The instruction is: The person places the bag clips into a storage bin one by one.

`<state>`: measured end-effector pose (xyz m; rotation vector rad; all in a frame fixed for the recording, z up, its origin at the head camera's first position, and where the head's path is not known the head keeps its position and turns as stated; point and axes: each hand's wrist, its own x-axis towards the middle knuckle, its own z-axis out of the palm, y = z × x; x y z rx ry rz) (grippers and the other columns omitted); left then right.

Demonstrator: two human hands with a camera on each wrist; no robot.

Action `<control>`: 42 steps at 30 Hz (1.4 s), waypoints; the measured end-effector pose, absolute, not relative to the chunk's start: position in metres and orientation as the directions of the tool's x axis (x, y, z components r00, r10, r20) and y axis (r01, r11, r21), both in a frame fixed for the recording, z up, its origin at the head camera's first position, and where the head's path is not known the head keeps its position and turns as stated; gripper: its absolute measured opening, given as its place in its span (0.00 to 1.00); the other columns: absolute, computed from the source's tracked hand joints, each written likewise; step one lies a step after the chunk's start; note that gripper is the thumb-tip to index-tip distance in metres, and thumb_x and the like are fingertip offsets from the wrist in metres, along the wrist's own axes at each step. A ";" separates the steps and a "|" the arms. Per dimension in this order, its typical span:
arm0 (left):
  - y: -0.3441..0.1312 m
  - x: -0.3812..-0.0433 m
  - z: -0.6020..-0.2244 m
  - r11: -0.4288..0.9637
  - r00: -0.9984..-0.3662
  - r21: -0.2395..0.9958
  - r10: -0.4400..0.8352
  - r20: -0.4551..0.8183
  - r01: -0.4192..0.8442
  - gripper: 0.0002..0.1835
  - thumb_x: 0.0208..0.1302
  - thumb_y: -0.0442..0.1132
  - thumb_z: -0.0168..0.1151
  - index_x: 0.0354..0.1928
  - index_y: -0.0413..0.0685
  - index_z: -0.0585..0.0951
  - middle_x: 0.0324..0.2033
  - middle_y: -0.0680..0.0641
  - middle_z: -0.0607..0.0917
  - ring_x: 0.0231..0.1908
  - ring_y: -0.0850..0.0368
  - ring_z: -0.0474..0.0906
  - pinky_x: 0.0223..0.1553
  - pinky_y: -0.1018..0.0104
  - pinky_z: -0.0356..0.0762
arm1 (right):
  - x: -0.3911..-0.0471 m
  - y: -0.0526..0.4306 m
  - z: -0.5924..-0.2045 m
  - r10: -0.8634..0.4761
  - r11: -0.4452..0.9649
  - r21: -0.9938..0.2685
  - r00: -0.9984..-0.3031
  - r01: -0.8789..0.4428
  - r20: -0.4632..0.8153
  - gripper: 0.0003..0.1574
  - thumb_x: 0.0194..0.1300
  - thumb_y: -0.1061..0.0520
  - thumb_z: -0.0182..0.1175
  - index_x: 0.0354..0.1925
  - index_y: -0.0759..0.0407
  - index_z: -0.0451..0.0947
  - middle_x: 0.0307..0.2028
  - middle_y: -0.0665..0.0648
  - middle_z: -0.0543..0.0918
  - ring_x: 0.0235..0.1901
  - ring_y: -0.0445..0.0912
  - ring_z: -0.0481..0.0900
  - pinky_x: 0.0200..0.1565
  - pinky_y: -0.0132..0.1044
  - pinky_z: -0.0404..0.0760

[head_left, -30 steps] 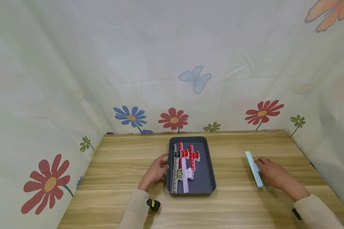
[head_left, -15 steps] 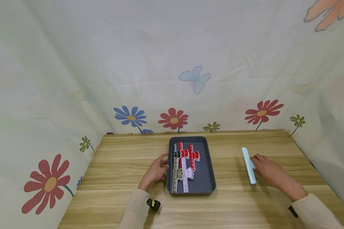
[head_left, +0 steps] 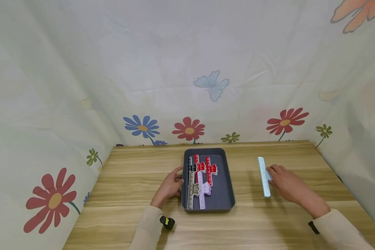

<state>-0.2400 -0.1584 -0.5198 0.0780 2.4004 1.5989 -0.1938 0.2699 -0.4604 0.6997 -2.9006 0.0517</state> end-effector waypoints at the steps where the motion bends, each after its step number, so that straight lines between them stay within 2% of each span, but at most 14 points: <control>1: -0.159 -0.240 -0.520 0.394 -0.966 0.914 0.185 -0.182 -0.096 0.32 0.70 0.29 0.49 0.75 0.51 0.59 0.61 0.30 0.74 0.43 0.47 0.82 0.22 0.57 0.84 | -0.194 0.268 -0.459 -0.453 0.889 0.004 -0.877 -0.458 0.161 0.30 0.63 0.57 0.65 0.59 0.72 0.71 0.51 0.66 0.78 0.51 0.59 0.77 0.50 0.56 0.81; 11: -0.159 -0.240 -0.521 0.381 -0.962 0.917 0.186 -0.202 -0.119 0.32 0.70 0.30 0.48 0.75 0.53 0.59 0.62 0.30 0.74 0.36 0.51 0.82 0.22 0.57 0.85 | -0.195 0.249 -0.453 -0.458 0.886 0.016 -0.872 -0.463 0.173 0.31 0.65 0.54 0.64 0.60 0.69 0.70 0.52 0.64 0.77 0.53 0.58 0.76 0.48 0.57 0.81; 32: -0.158 -0.240 -0.520 0.388 -0.962 0.914 0.183 -0.204 -0.120 0.33 0.71 0.31 0.49 0.75 0.54 0.59 0.62 0.31 0.74 0.42 0.49 0.82 0.23 0.56 0.85 | -0.200 0.201 -0.450 -0.518 0.853 0.030 -0.838 -0.522 0.172 0.31 0.65 0.52 0.64 0.60 0.67 0.72 0.53 0.62 0.78 0.54 0.57 0.76 0.50 0.55 0.81; 36: -0.158 -0.240 -0.521 0.396 -0.962 0.910 0.180 -0.205 -0.120 0.33 0.71 0.31 0.49 0.75 0.56 0.59 0.62 0.31 0.74 0.43 0.49 0.81 0.23 0.57 0.85 | -0.203 0.193 -0.456 -0.526 0.846 0.008 -0.832 -0.533 0.175 0.30 0.65 0.51 0.64 0.58 0.67 0.73 0.52 0.62 0.78 0.53 0.56 0.77 0.50 0.54 0.81; 42: -0.159 -0.241 -0.522 0.395 -0.962 0.912 0.186 -0.199 -0.112 0.33 0.70 0.30 0.48 0.75 0.54 0.58 0.62 0.30 0.74 0.43 0.49 0.82 0.23 0.57 0.85 | -0.208 0.180 -0.460 -0.524 0.846 -0.040 -0.843 -0.531 0.121 0.31 0.66 0.50 0.63 0.60 0.67 0.72 0.54 0.62 0.77 0.55 0.56 0.75 0.55 0.55 0.79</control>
